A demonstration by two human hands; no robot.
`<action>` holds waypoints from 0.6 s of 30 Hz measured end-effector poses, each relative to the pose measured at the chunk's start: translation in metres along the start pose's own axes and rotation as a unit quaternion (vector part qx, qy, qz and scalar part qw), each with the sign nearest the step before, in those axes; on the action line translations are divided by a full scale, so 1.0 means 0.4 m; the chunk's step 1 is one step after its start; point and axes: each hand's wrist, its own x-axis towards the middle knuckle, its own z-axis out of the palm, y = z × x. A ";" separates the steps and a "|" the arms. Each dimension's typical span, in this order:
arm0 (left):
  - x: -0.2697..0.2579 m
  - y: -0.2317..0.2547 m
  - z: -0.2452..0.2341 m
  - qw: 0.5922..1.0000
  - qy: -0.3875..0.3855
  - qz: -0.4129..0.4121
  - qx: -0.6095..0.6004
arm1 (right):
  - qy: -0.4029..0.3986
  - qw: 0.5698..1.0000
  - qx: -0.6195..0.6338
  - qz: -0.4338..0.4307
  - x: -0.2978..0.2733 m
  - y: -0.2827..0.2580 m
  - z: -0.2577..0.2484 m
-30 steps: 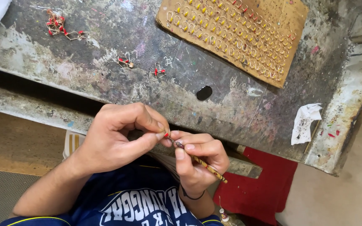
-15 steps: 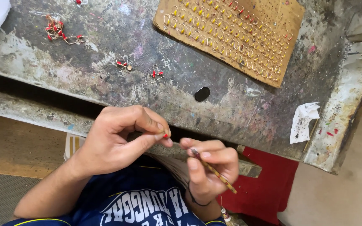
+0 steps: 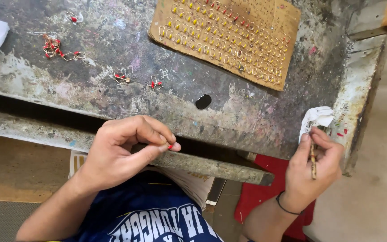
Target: Applying black paint to small red jewelry components using a fine needle tool on a workshop bench.
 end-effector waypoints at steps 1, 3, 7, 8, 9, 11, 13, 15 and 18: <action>0.000 0.000 0.001 1.000 -0.001 0.000 0.000 | 0.001 1.000 -0.001 0.001 0.000 -0.004 -0.005; 0.001 0.001 0.001 1.000 -0.008 -0.004 -0.001 | -0.033 0.999 -0.042 -0.002 0.001 -0.013 -0.013; 0.008 0.036 0.011 1.000 -0.004 -0.004 0.008 | -0.051 0.998 -0.035 0.001 -0.006 -0.027 -0.017; 0.014 0.054 0.012 0.999 -0.018 0.005 0.046 | -0.013 1.000 0.010 -0.004 -0.012 -0.016 -0.009; 0.019 0.073 0.013 0.996 -0.034 0.011 0.084 | 0.025 0.998 0.055 -0.007 -0.022 -0.006 -0.001; 0.068 0.135 0.019 0.985 -0.053 0.042 0.156 | 0.097 0.991 0.084 -0.024 -0.038 0.011 0.013; 0.128 0.185 0.026 0.968 -0.070 0.076 0.227 | 0.170 0.978 0.114 -0.042 -0.068 0.031 0.031; 0.203 0.222 0.034 0.924 -0.076 0.132 0.351 | 0.223 0.963 0.132 -0.068 -0.106 0.055 0.052; 0.364 0.219 0.047 0.900 -0.121 0.160 0.388 | 0.190 0.947 0.255 -0.041 -0.177 0.024 0.092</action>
